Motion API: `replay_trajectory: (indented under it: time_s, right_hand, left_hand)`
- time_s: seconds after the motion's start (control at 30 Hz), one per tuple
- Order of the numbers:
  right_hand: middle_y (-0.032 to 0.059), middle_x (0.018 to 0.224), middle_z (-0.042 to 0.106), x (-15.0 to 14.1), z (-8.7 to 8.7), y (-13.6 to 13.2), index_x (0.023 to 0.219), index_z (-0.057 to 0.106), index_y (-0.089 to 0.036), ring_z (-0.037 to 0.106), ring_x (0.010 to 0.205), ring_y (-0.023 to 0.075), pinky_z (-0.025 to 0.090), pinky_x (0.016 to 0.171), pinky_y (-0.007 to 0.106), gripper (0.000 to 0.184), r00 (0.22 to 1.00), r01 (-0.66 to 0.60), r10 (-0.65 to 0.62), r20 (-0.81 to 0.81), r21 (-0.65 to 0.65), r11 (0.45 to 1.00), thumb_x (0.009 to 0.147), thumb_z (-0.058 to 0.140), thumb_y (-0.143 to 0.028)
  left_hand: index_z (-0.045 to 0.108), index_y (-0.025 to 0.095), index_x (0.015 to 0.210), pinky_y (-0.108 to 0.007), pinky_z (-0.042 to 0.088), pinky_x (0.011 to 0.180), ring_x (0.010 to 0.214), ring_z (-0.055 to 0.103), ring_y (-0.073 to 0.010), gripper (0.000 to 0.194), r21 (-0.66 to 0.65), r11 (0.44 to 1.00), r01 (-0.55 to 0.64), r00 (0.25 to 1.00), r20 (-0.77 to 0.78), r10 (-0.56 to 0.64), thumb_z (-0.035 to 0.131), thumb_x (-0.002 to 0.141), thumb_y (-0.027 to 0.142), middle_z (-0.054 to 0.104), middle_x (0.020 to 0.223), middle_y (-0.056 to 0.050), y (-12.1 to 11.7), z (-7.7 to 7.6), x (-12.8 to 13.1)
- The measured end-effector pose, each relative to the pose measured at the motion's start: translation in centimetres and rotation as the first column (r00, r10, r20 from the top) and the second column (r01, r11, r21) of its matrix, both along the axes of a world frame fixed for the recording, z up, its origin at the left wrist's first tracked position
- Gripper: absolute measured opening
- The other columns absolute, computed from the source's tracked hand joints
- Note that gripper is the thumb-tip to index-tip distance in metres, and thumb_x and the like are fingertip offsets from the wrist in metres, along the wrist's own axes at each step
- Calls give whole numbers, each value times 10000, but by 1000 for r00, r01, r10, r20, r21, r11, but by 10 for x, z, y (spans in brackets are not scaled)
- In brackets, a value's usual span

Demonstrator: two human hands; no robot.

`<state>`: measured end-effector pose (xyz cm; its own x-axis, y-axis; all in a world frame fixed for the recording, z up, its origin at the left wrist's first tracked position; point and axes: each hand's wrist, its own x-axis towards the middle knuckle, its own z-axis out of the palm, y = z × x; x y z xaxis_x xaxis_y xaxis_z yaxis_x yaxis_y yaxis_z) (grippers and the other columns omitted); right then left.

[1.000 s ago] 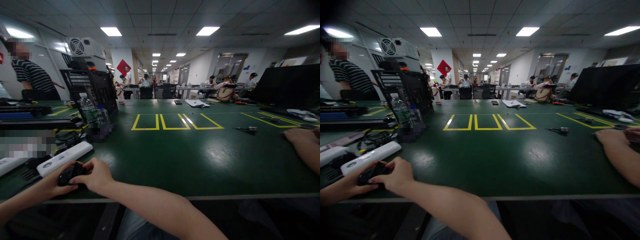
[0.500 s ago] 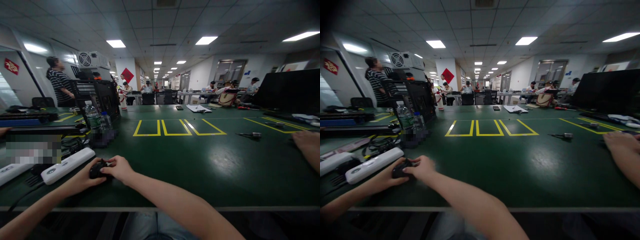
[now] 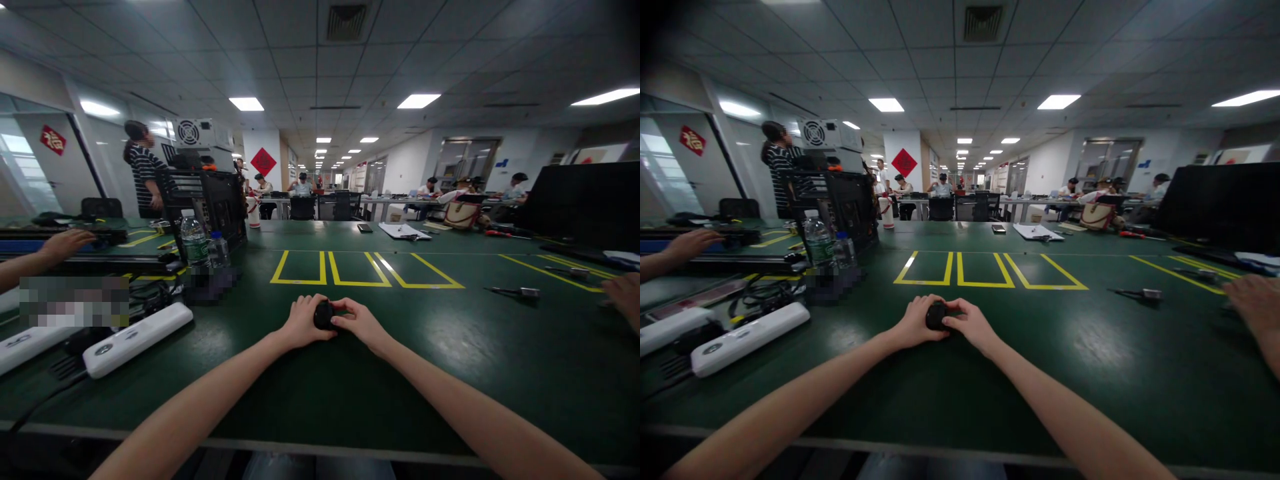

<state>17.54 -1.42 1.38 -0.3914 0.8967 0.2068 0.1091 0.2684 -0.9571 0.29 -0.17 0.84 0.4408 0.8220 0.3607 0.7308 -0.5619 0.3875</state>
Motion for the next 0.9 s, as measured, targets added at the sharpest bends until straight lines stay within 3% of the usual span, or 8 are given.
replay_trajectory:
  time_s: [0.23, 0.53, 0.7, 0.9]
  right_hand:
    - [34, 957, 569, -1, -3, -9, 941, 506, -172, 564, 904, 175, 443, 795, 339, 344, 997, -33, 33, -64, -8, 999, 629, 632, -243]
    - [35, 920, 567, -4, -6, -4, 900, 513, -161, 539, 880, 152, 413, 811, 332, 285, 995, 94, -94, -24, 6, 996, 690, 567, -346]
    - [49, 960, 556, -3, -9, 1, 947, 503, -154, 537, 898, 158, 415, 822, 340, 309, 999, 50, -50, -3, -51, 997, 700, 557, -332]
    - [30, 970, 548, 0, -9, -2, 934, 473, -186, 548, 897, 152, 429, 808, 333, 342, 1000, -10, 10, 13, 17, 1000, 639, 631, -255]
  left_hand:
    - [393, 261, 1083, -362, 316, 756, 899, 406, -243, 605, 82, 997, 6, 1000, -15, -4, 642, 560, 439, 461, 991, -42, -3, -3, 1]
    - [391, 264, 1089, -366, 316, 766, 909, 400, -248, 628, 62, 998, 33, 999, -6, -33, 650, 549, 454, 459, 994, -41, -1, -3, 1]
    - [387, 257, 1093, -353, 323, 757, 893, 408, -237, 612, 67, 996, 52, 999, -4, -52, 627, 572, 470, 459, 985, -42, 0, -4, -1]
    - [394, 250, 1076, -353, 333, 745, 874, 416, -234, 607, 97, 995, 29, 999, -16, -28, 623, 566, 486, 465, 958, -42, 1, -6, -1]
